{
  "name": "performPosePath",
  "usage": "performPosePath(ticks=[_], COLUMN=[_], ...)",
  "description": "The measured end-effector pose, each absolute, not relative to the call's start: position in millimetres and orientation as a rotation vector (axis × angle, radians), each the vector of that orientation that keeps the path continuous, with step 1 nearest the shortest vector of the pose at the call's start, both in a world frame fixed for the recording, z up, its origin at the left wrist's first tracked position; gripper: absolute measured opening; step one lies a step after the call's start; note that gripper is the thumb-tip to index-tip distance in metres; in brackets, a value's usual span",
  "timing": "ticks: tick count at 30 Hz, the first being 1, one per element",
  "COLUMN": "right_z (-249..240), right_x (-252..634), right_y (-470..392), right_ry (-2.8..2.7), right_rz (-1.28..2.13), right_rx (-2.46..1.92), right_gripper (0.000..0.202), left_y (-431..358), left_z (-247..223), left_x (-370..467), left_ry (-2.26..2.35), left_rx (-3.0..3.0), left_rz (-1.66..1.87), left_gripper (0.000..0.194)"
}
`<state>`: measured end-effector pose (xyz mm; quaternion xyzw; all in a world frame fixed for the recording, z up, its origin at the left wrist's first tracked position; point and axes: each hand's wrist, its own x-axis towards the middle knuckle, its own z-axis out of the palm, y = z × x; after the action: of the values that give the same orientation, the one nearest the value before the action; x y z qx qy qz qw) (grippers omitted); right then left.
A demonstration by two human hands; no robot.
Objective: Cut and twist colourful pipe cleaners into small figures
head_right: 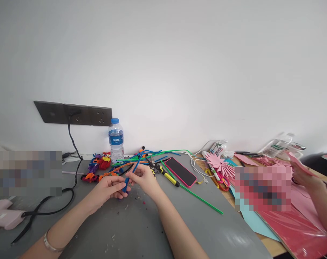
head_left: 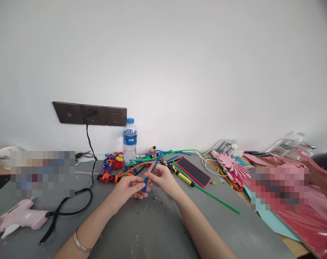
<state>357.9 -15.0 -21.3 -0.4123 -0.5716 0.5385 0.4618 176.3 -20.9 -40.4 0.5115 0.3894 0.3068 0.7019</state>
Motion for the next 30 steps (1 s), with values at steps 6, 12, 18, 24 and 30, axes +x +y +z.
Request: performPosePath(ticks=[6,12,18,24,30], right_z=[-21,-18,-10,-5,-8], right_x=[357,358,367,374,377], right_y=[-16,-18,-20,-22,-22], right_ry=[-1.400,-1.427,-1.530,-1.588,-1.664], right_rz=[1.330,1.362,1.491,1.473,1.419], right_rx=[-1.010,-1.007,-0.916,-0.897,-0.903], right_gripper=[0.035,0.034,0.024,0.018,0.017], left_y=[-22,-22,-22,-24,-26], left_z=[-35,-37,-38,-33,-26], left_x=[177,176,174,174,175], left_ry=[0.868,0.888,0.874,0.857,0.834], left_rx=[1.130,1.137,1.157,1.165,1.205], left_rz=[0.682,0.670,0.649,0.631,0.609], left_gripper=[0.039,0.035,0.032,0.030,0.031])
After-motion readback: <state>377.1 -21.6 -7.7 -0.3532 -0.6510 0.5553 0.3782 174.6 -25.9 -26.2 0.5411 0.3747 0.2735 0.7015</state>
